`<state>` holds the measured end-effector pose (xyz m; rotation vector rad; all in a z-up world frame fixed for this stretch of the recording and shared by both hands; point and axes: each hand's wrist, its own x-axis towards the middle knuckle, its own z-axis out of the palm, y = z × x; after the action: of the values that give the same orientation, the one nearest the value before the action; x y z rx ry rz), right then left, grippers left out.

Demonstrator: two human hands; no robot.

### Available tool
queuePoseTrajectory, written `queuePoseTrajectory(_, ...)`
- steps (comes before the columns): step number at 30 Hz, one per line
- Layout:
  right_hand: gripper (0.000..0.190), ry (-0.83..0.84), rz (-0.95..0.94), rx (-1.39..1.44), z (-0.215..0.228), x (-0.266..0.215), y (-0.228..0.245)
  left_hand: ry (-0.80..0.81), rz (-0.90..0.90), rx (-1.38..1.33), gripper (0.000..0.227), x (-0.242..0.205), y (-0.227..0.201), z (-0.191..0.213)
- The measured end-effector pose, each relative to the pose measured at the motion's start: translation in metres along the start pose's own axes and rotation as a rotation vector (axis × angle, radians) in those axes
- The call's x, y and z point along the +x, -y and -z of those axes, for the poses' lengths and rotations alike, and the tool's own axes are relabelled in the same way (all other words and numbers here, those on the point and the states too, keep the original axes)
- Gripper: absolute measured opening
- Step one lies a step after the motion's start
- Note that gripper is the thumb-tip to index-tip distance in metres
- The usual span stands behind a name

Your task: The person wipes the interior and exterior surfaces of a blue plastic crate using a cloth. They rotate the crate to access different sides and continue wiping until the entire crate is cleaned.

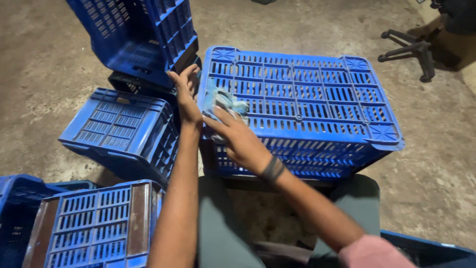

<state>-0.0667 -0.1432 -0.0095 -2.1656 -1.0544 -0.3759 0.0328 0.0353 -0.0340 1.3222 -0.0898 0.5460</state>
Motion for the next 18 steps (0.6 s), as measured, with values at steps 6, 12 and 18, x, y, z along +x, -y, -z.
queuePoseTrajectory(6,0.071,0.342,0.234,-0.032,-0.005,0.076,-0.044,-0.083,0.052,-0.176,0.102,0.007,0.022,0.018)
queuePoseTrajectory(12,0.069,0.422,0.344,-0.146,0.010,0.142,-0.114,-0.164,-0.015,0.031,0.099,-0.004,0.009,0.004)
queuePoseTrajectory(18,0.033,0.225,0.285,-0.320,-0.001,0.190,-0.161,-0.104,-0.106,0.299,0.095,-0.018,-0.022,-0.008)
